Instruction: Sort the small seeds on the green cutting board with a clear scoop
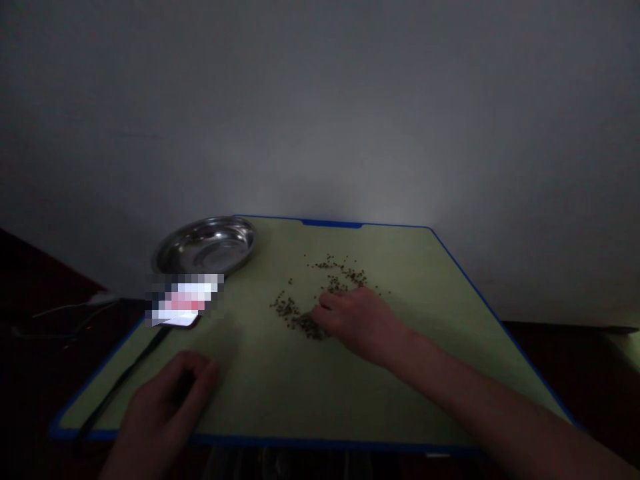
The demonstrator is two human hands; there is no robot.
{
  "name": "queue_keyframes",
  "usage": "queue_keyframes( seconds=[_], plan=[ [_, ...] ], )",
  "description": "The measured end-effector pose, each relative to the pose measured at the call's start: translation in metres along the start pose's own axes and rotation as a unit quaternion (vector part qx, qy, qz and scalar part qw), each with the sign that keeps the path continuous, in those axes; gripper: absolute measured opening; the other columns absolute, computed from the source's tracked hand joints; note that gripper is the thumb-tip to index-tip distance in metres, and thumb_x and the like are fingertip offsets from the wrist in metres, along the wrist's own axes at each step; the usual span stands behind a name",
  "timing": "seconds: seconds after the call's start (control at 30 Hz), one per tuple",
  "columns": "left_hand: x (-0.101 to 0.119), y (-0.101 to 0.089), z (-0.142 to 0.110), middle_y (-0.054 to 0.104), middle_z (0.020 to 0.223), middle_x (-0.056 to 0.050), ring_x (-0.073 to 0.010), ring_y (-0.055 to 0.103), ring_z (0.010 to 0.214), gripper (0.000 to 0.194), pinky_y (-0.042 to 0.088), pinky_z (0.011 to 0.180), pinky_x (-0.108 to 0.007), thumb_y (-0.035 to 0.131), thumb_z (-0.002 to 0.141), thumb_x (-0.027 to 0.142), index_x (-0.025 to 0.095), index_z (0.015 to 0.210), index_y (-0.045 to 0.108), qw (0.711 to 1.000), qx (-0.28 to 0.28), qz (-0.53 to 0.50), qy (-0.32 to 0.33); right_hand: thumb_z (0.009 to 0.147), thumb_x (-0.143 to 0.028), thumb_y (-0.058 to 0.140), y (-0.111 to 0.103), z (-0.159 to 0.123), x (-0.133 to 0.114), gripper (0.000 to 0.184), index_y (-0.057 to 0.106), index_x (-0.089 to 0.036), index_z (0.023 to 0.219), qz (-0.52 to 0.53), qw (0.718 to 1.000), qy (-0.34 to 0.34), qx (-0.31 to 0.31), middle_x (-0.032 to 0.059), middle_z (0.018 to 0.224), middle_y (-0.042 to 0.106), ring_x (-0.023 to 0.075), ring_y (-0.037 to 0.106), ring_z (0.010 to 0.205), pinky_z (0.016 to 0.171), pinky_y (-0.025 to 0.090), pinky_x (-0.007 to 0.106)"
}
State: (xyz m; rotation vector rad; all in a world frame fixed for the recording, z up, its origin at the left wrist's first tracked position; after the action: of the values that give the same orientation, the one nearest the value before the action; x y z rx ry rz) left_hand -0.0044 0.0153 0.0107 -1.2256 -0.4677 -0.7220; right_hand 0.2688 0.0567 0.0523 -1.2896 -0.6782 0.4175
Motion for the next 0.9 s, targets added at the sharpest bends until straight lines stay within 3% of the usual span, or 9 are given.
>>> queue_keyframes(
  seconds=[0.17,0.3,0.53,0.67,0.9],
  plan=[
    [0.002,0.000,0.000,0.057,0.055,0.003,-0.0141,0.056,0.048,0.031,0.043,0.045,-0.024,0.050,0.086,0.044,0.023,0.063,0.052,1.000,0.000,0.000,-0.009,0.091,-0.009,0.047,-0.014,-0.027,0.005,0.023,0.066,-0.022,0.089,0.005,0.996,0.044,0.083,-0.0002,0.077,0.069,0.0115,0.056,0.056,0.050,0.026,0.027],
    [0.004,-0.001,0.000,0.055,0.054,0.004,-0.0133,0.054,0.047,0.031,0.042,0.045,-0.024,0.051,0.087,0.043,0.023,0.062,0.051,1.000,-0.004,-0.002,-0.005,0.098,-0.027,0.045,-0.021,-0.046,0.008,0.025,0.069,-0.022,0.094,0.087,0.983,0.125,0.101,0.0042,0.087,0.074,0.0175,0.067,0.071,0.058,0.043,0.028],
    [0.004,-0.001,0.000,0.057,0.054,0.004,-0.0137,0.055,0.047,0.029,0.042,0.044,-0.025,0.050,0.086,0.041,0.023,0.063,0.052,1.000,-0.016,0.006,-0.008,0.092,-0.037,0.055,-0.012,-0.086,0.009,0.021,0.072,-0.024,0.094,0.289,0.912,0.279,0.082,0.0033,0.084,0.076,0.0178,0.069,0.069,0.061,0.052,0.030],
    [0.004,-0.001,0.000,0.055,0.053,0.005,-0.0128,0.053,0.045,0.029,0.040,0.043,-0.024,0.051,0.086,0.042,0.023,0.064,0.052,1.000,-0.017,0.011,-0.007,0.092,-0.033,0.053,0.003,-0.092,0.002,0.022,0.073,-0.024,0.095,0.355,0.889,0.287,0.031,0.0034,0.088,0.077,0.0185,0.071,0.075,0.066,0.055,0.031],
    [0.005,-0.001,0.000,0.057,0.054,0.005,-0.0131,0.055,0.047,0.028,0.041,0.044,-0.023,0.053,0.085,0.042,0.024,0.065,0.052,1.000,-0.019,0.016,-0.017,0.094,-0.029,0.050,0.016,-0.080,-0.015,0.025,0.074,-0.022,0.098,0.339,0.900,0.273,0.004,0.0062,0.097,0.078,0.0220,0.072,0.086,0.076,0.055,0.037]
  ],
)
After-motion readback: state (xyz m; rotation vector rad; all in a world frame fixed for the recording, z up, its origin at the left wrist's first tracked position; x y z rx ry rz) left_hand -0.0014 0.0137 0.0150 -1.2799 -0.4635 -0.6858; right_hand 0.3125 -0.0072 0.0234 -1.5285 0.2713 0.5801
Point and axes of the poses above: each hand's wrist, its own z-axis towards the middle knuckle, its own y-axis out of the palm, x = y × z, the point moved 2 cm from there along z, towards the middle knuckle
